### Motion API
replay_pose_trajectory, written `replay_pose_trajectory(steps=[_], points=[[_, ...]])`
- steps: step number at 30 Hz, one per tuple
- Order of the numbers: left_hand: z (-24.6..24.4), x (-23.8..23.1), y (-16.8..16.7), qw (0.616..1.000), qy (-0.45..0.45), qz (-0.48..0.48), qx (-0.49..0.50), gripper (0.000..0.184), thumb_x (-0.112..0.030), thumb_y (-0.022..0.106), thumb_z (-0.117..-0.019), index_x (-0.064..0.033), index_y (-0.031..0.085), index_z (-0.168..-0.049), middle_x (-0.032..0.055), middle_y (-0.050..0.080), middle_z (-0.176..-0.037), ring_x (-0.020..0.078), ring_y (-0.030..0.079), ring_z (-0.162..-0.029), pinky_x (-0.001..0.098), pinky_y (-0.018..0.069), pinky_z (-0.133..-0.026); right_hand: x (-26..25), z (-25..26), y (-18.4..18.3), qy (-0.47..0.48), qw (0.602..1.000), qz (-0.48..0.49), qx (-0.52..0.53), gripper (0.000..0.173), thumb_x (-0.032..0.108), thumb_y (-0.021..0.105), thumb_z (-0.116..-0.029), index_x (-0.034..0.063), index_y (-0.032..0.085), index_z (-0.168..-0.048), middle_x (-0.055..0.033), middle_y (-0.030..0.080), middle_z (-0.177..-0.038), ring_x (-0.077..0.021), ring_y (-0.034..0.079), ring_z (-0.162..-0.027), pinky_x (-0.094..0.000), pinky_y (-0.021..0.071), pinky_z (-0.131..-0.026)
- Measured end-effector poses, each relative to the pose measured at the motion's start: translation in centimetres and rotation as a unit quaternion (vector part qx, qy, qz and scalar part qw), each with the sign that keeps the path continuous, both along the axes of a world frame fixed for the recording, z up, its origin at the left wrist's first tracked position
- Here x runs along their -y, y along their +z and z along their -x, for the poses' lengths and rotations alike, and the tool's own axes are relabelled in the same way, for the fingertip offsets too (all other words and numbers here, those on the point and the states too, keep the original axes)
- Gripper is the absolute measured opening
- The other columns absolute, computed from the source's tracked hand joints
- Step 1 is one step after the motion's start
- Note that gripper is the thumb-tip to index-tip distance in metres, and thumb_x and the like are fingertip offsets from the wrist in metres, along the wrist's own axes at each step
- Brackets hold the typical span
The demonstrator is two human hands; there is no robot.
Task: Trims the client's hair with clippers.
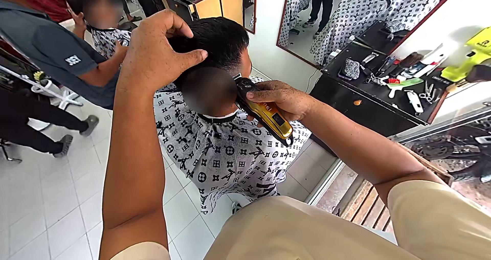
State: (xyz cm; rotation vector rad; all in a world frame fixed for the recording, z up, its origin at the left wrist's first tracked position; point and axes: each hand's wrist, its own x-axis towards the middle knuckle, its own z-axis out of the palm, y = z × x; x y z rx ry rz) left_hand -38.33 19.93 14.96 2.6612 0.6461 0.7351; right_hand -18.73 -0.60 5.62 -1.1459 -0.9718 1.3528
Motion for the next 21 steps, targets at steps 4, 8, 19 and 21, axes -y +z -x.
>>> replay_pose_trajectory(steps=[4, 8, 19, 21], points=[[0.01, -0.05, 0.02, 1.0, 0.006, 0.002, -0.005, 0.054, -0.045, 0.079, -0.0846, -0.0104, 0.063, -0.123, 0.0107, 0.066, -0.122, 0.022, 0.063, -0.114, 0.0487, 0.0489, -0.098, 0.0, 0.16, 0.07, -0.01, 1.0, -0.016, -0.002, 0.026, 0.022, 0.058, -0.1015, 0.0043, 0.056, -0.12, -0.0124, 0.071, -0.094, -0.0225, 0.074, -0.075, -0.0372, 0.0646, -0.062], [0.07, 0.1, 0.02, 1.0, 0.002, -0.005, -0.002, 0.053, -0.043, 0.08, -0.085, -0.0093, 0.063, -0.122, 0.0115, 0.066, -0.123, 0.0223, 0.062, -0.117, 0.047, 0.0475, -0.102, 0.09, 0.14, -0.11, -0.001, 1.0, 0.007, -0.01, 0.026, 0.023, 0.058, -0.1029, 0.0038, 0.056, -0.12, -0.0137, 0.071, -0.093, -0.0237, 0.074, -0.075, -0.0385, 0.0648, -0.063], [0.18, 0.48, 0.17, 1.0, -0.001, -0.008, -0.006, 0.054, -0.042, 0.08, -0.0859, -0.0065, 0.063, -0.123, 0.0139, 0.065, -0.125, 0.025, 0.061, -0.12, 0.0484, 0.0459, -0.105, 0.2, 0.61, -0.19, -0.013, 1.0, -0.014, -0.018, 0.025, 0.023, 0.055, -0.1037, 0.0044, 0.055, -0.12, -0.0124, 0.071, -0.093, -0.0219, 0.074, -0.075, -0.0367, 0.0645, -0.063], [0.22, 0.47, 0.14, 1.0, 0.005, -0.007, -0.008, 0.054, -0.043, 0.079, -0.0856, -0.0072, 0.063, -0.123, 0.0132, 0.066, -0.125, 0.0245, 0.061, -0.12, 0.0483, 0.0458, -0.105, 0.18, 0.74, -0.08, -0.018, 0.999, -0.022, -0.025, 0.025, 0.022, 0.055, -0.1035, 0.0047, 0.055, -0.12, -0.0123, 0.071, -0.093, -0.0222, 0.074, -0.076, -0.0366, 0.0645, -0.063]])
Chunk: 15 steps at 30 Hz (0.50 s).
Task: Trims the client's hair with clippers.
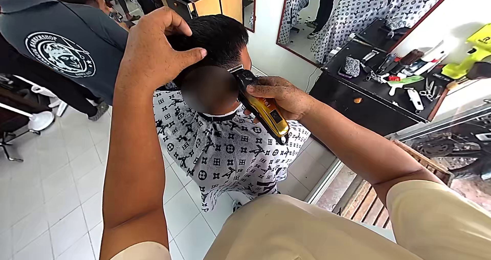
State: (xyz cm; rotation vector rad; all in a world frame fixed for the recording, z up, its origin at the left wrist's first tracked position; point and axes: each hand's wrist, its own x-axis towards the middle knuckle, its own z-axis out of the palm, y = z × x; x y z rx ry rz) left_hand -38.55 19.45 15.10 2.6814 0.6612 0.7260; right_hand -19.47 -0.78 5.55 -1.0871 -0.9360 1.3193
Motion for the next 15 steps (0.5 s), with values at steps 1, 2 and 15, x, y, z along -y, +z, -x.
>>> replay_pose_trajectory(steps=[1, 2, 15], points=[[0.02, 0.0, 0.02, 1.0, 0.001, 0.0, -0.001, 0.055, -0.044, 0.079, -0.0857, -0.0072, 0.063, -0.123, 0.0131, 0.066, -0.124, 0.0245, 0.061, -0.12, 0.0485, 0.0458, -0.105, 0.04, -0.01, 0.01, 0.004, 1.0, 0.006, -0.001, 0.024, 0.023, 0.055, -0.1038, 0.0047, 0.056, -0.12, -0.0122, 0.071, -0.093, -0.022, 0.074, -0.075, -0.0366, 0.0644, -0.063], [0.02, 0.05, 0.08, 1.0, 0.002, -0.001, -0.003, 0.054, -0.043, 0.079, -0.0859, -0.007, 0.063, -0.123, 0.0133, 0.066, -0.124, 0.0247, 0.061, -0.12, 0.0488, 0.046, -0.104, 0.08, -0.06, 0.0, 0.009, 1.0, 0.016, 0.0, 0.024, 0.024, 0.054, -0.1044, 0.0044, 0.056, -0.12, -0.0124, 0.071, -0.092, -0.0222, 0.074, -0.075, -0.037, 0.0645, -0.062], [-0.02, 0.16, 0.0, 1.0, 0.006, 0.004, -0.001, 0.054, -0.043, 0.078, -0.0867, -0.0076, 0.063, -0.124, 0.0132, 0.066, -0.124, 0.024, 0.062, -0.116, 0.0487, 0.0478, -0.101, 0.22, 0.07, 0.26, -0.012, 1.0, -0.01, 0.0, 0.022, 0.023, 0.051, -0.1057, 0.005, 0.057, -0.118, -0.0119, 0.073, -0.095, -0.0213, 0.074, -0.077, -0.0355, 0.0642, -0.064]])
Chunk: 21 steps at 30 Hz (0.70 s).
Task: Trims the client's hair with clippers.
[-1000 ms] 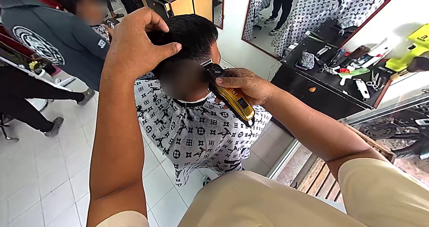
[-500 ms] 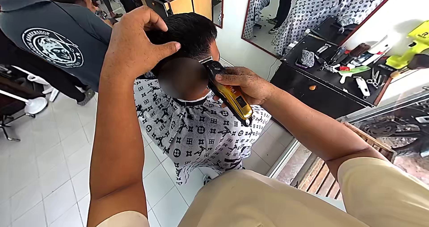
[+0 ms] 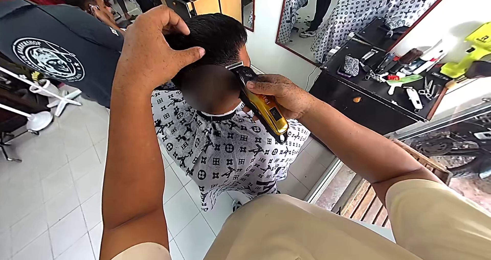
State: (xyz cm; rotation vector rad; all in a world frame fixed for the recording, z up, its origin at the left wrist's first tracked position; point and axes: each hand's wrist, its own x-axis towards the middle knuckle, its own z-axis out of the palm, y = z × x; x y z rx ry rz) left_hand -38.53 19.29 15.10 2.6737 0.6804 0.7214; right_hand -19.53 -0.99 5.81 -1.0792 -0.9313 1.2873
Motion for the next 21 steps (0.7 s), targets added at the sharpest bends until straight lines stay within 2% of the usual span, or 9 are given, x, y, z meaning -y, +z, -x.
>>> replay_pose_trajectory(steps=[4, 8, 11, 15, 19, 21], points=[[0.1, -0.3, -0.1, 1.0, -0.004, -0.007, 0.002, 0.054, -0.045, 0.078, -0.0859, -0.0079, 0.063, -0.123, 0.0135, 0.066, -0.123, 0.0246, 0.062, -0.117, 0.0495, 0.0477, -0.102, 0.0, -0.1, 0.0, 0.015, 0.999, 0.034, -0.003, 0.024, 0.025, 0.053, -0.1057, 0.0044, 0.058, -0.118, -0.0124, 0.072, -0.093, -0.0221, 0.074, -0.076, -0.037, 0.0645, -0.062], [0.0, -0.3, -0.2, 1.0, -0.006, -0.007, 0.004, 0.055, -0.045, 0.077, -0.0864, -0.0069, 0.063, -0.123, 0.0139, 0.065, -0.125, 0.0241, 0.061, -0.119, 0.0476, 0.046, -0.104, 0.0, 0.2, 0.1, 0.001, 1.0, 0.005, -0.005, 0.024, 0.024, 0.052, -0.1055, 0.0045, 0.057, -0.12, -0.0123, 0.072, -0.093, -0.0218, 0.074, -0.077, -0.0363, 0.0644, -0.065], [0.0, -0.2, 0.0, 1.0, -0.001, -0.006, -0.002, 0.055, -0.045, 0.077, -0.0866, -0.0072, 0.063, -0.123, 0.0142, 0.065, -0.125, 0.0252, 0.061, -0.12, 0.0496, 0.0455, -0.104, 0.1, 0.4, -0.1, 0.015, 0.999, 0.041, -0.001, 0.024, 0.025, 0.054, -0.1058, 0.0046, 0.057, -0.119, -0.0119, 0.071, -0.093, -0.0218, 0.074, -0.075, -0.0373, 0.0645, -0.064], [0.0, -0.4, -0.2, 1.0, -0.005, -0.009, 0.0, 0.056, -0.047, 0.077, -0.0863, -0.0078, 0.063, -0.124, 0.0135, 0.065, -0.127, 0.024, 0.06, -0.121, 0.0475, 0.0455, -0.105, -0.1, 0.9, -0.3, -0.008, 1.0, 0.006, 0.01, 0.028, 0.022, 0.059, -0.1026, 0.0038, 0.053, -0.122, -0.012, 0.07, -0.093, -0.0225, 0.074, -0.076, -0.0378, 0.0649, -0.064], [0.0, -0.4, -0.1, 1.0, -0.007, -0.01, 0.002, 0.055, -0.046, 0.077, -0.0861, -0.0072, 0.063, -0.123, 0.0131, 0.065, -0.125, 0.0231, 0.06, -0.12, 0.0466, 0.0457, -0.104, 0.0, 1.3, -0.3, -0.004, 1.0, 0.026, 0.012, 0.027, 0.022, 0.061, -0.1019, 0.0023, 0.055, -0.119, -0.0123, 0.07, -0.092, -0.0226, 0.074, -0.075, -0.0378, 0.0649, -0.064], [0.0, -0.5, -0.2, 1.0, -0.008, -0.01, 0.003, 0.055, -0.046, 0.077, -0.0859, -0.0077, 0.063, -0.123, 0.013, 0.065, -0.126, 0.0233, 0.06, -0.121, 0.0466, 0.0455, -0.105, -0.1, 1.4, -0.4, -0.017, 1.0, 0.006, 0.015, 0.028, 0.021, 0.062, -0.1017, 0.0016, 0.054, -0.121, -0.0129, 0.07, -0.092, -0.0233, 0.074, -0.075, -0.0383, 0.065, -0.064]])
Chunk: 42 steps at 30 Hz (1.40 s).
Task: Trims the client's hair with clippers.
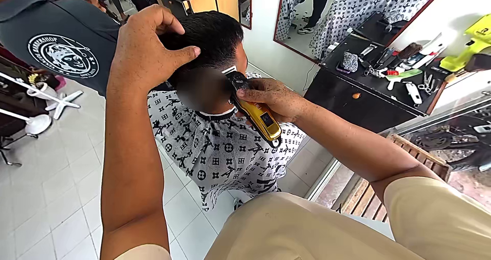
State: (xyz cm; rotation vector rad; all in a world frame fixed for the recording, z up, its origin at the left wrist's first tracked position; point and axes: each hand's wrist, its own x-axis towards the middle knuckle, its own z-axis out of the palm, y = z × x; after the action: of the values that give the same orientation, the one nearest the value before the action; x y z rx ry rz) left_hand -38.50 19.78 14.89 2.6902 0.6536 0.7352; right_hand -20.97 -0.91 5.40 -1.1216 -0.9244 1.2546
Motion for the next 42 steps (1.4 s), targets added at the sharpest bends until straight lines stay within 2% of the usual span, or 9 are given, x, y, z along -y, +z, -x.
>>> replay_pose_trajectory(steps=[5, 8, 11, 13, 16, 19, 21, 24, 42], points=[[0.0, 0.2, 0.1, 1.0, 0.001, 0.001, 0.0, 0.054, -0.045, 0.078, -0.0866, -0.0069, 0.063, -0.123, 0.0136, 0.065, -0.125, 0.024, 0.061, -0.12, 0.0469, 0.0461, -0.104, 0.0, 0.6, 0.0, -0.004, 1.0, 0.003, -0.006, 0.027, 0.018, 0.062, -0.1019, 0.0006, 0.055, -0.121, -0.0127, 0.07, -0.092, -0.023, 0.074, -0.075, -0.0385, 0.0653, -0.065], [0.0, 0.2, -0.1, 1.0, 0.002, 0.002, 0.002, 0.054, -0.044, 0.078, -0.086, -0.0071, 0.063, -0.123, 0.0139, 0.065, -0.125, 0.0238, 0.061, -0.119, 0.0465, 0.0462, -0.104, 0.3, 1.5, -1.1, -0.003, 0.999, -0.027, -0.024, 0.036, 0.02, 0.059, -0.102, 0.0037, 0.049, -0.133, -0.0121, 0.068, -0.099, -0.0223, 0.072, -0.081, -0.0391, 0.0642, -0.072], [0.0, 0.5, 0.2, 1.0, 0.006, 0.002, 0.0, 0.053, -0.042, 0.079, -0.0868, -0.0065, 0.063, -0.123, 0.0142, 0.065, -0.125, 0.0239, 0.061, -0.119, 0.0467, 0.0463, -0.104, 1.9, 3.2, -3.7, 0.047, 0.998, 0.043, 0.009, 0.046, 0.01, 0.068, -0.0902, 0.0071, 0.049, -0.132, -0.0089, 0.067, -0.084, -0.0152, 0.066, -0.062, -0.0292, 0.0592, -0.056], [0.0, 0.6, 0.3, 1.0, 0.007, 0.004, -0.003, 0.052, -0.041, 0.079, -0.0873, -0.0057, 0.063, -0.123, 0.015, 0.065, -0.125, 0.025, 0.061, -0.12, 0.0478, 0.0458, -0.104, 2.6, 3.6, -4.7, 0.085, 0.992, 0.093, 0.031, 0.045, 0.007, 0.069, -0.09, 0.0068, 0.05, -0.131, -0.0086, 0.065, -0.081, -0.0134, 0.064, -0.057, -0.0258, 0.0581, -0.052], [0.0, 0.4, 0.2, 1.0, 0.011, 0.004, -0.008, 0.054, -0.044, 0.078, -0.0872, -0.0069, 0.063, -0.124, 0.0137, 0.065, -0.126, 0.0238, 0.06, -0.12, 0.0464, 0.0453, -0.104, 2.4, 3.0, -3.9, 0.06, 0.992, 0.071, 0.086, 0.036, 0.014, 0.07, -0.0926, 0.0048, 0.054, -0.124, -0.0069, 0.065, -0.075, -0.0122, 0.063, -0.053, -0.0251, 0.0567, -0.05], [0.0, 0.2, 0.2, 1.0, 0.005, -0.003, -0.009, 0.055, -0.044, 0.078, -0.0866, -0.0065, 0.063, -0.123, 0.0145, 0.065, -0.125, 0.0245, 0.061, -0.12, 0.0472, 0.0459, -0.105, 1.2, 1.0, -2.1, 0.024, 0.995, 0.019, 0.098, 0.037, 0.02, 0.071, -0.0946, 0.0036, 0.054, -0.123, -0.0073, 0.068, -0.082, -0.0151, 0.066, -0.058, -0.0306, 0.0603, -0.054], [-0.1, 0.3, 0.3, 1.0, 0.004, -0.001, -0.007, 0.055, -0.043, 0.078, -0.0867, -0.006, 0.062, -0.124, 0.0151, 0.066, -0.125, 0.0254, 0.061, -0.119, 0.0481, 0.0461, -0.105, 0.4, -0.4, -1.4, 0.031, 0.998, 0.007, 0.053, 0.038, 0.015, 0.067, -0.0966, 0.0038, 0.049, -0.129, -0.0093, 0.068, -0.092, -0.0184, 0.07, -0.068, -0.0348, 0.0635, -0.061], [-0.1, 0.3, 0.2, 1.0, 0.006, 0.0, -0.004, 0.054, -0.042, 0.079, -0.0862, -0.0067, 0.063, -0.123, 0.0148, 0.066, -0.124, 0.0254, 0.061, -0.119, 0.0479, 0.0464, -0.104, -0.2, -1.4, -0.8, 0.035, 0.999, 0.005, 0.032, 0.036, 0.009, 0.064, -0.0968, 0.003, 0.049, -0.129, -0.0126, 0.068, -0.098, -0.0227, 0.072, -0.074, -0.0378, 0.0649, -0.063], [0.0, 0.1, 0.0, 1.0, 0.011, 0.002, -0.004, 0.056, -0.048, 0.077, -0.0855, -0.0089, 0.063, -0.124, 0.0121, 0.065, -0.126, 0.0232, 0.06, -0.121, 0.0465, 0.0457, -0.104, -0.1, -0.4, -0.7, 0.007, 1.0, 0.001, 0.014, 0.033, 0.009, 0.065, -0.0976, 0.002, 0.051, -0.127, -0.0124, 0.069, -0.098, -0.0228, 0.073, -0.077, -0.0381, 0.0653, -0.065]])
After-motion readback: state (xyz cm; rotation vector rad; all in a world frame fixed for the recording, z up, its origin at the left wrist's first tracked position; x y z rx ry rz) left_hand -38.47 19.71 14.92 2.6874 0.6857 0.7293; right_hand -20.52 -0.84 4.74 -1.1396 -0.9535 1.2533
